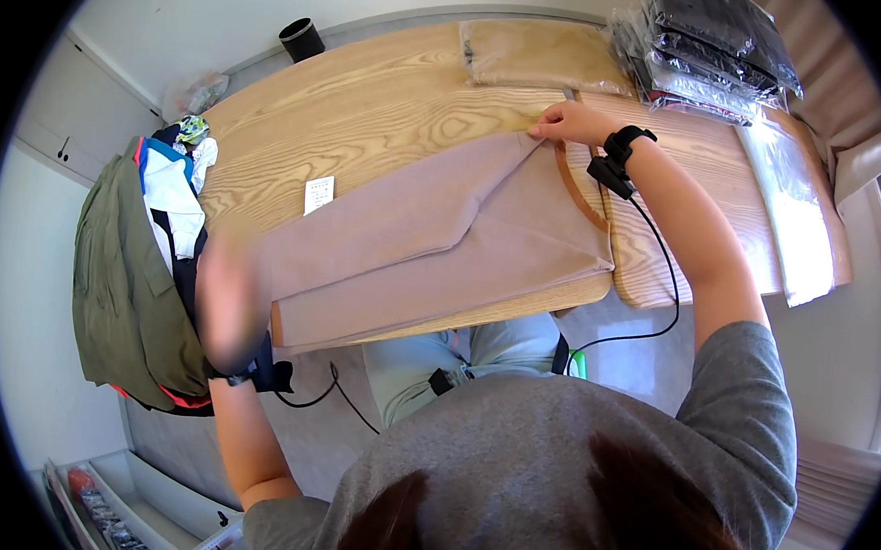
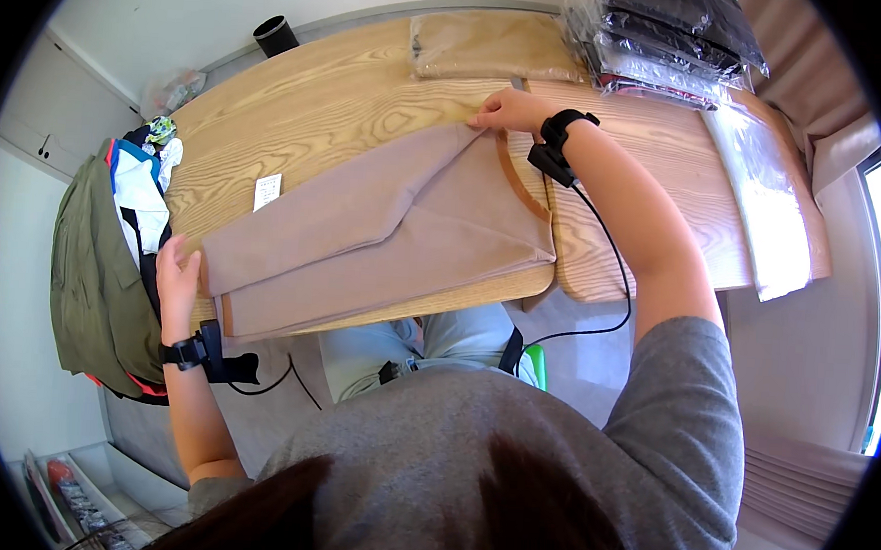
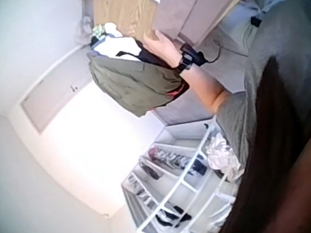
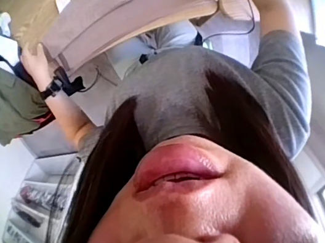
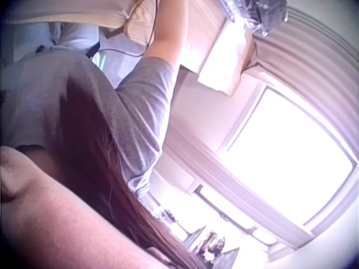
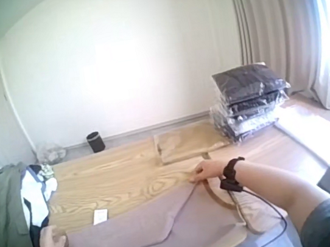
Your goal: Folding items of clothing and placing them into clear plastic bags on a table.
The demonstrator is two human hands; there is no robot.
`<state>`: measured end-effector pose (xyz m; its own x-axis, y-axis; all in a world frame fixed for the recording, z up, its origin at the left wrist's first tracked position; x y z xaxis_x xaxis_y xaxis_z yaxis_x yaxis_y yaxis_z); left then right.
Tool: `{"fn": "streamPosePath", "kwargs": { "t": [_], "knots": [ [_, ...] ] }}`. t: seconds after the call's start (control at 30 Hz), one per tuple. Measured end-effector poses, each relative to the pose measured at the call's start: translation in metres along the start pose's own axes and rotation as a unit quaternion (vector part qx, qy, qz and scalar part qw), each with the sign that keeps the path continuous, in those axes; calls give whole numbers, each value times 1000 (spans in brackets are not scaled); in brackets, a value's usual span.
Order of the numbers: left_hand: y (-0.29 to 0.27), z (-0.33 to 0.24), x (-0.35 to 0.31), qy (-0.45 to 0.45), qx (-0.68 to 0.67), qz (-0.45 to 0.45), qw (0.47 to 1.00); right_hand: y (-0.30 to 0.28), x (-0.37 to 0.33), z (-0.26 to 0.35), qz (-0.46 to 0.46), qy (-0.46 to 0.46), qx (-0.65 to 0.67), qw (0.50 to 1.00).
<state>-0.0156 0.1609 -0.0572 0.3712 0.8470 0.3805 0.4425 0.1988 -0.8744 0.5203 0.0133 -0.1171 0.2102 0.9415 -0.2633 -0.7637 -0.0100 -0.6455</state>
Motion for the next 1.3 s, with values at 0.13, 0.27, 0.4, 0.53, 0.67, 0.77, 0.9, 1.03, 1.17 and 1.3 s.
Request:
{"fn": "streamPosePath", "kwargs": {
  "t": [0.13, 0.27, 0.4, 0.53, 0.67, 0.77, 0.9, 1.03, 1.17, 1.3],
  "knots": [
    [-3, -169, -16, 218, -57, 33, 974, -5, -8, -2, -5, 1, 17, 1000],
    [39, -256, -51, 373, -50, 125, 918, 0, -4, 2, 7, -9, 21, 1000],
    [81, -276, -55, 407, -9, 110, 907, 0, -1, -2, 3, -36, 21, 999],
    [84, -282, -50, 406, 8, 114, 906, -1, 0, -3, 25, -58, 44, 997],
    [71, -290, -55, 482, 45, 109, 868, -5, -3, -8, 30, -69, 38, 996],
    [77, -273, -56, 471, 31, 146, 869, 0, -6, 8, 22, -60, 17, 998],
    [49, -246, -46, 341, -81, 196, 916, 3, -3, 7, 34, -52, 28, 998],
    [30, -175, -32, 251, -38, 104, 962, 3, -3, 3, 37, -64, 37, 997],
    [10, -72, -9, 105, 73, 41, 991, -1, -1, -4, 46, -62, 22, 997],
    [27, 0, 0, -14, 69, 98, 993, 1, 1, -9, 59, -54, 51, 995]
  ]
}}
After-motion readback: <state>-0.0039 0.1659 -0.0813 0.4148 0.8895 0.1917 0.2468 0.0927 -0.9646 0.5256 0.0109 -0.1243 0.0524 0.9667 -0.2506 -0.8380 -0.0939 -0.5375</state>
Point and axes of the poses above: each hand's wrist, its own x-axis towards the middle knuckle, its own y-axis out of the palm, z = x × y, the point moved 7 cm from there along x, towards the middle knuckle, and after that the axes turned 9 degrees about x, right-handed, at the moved point
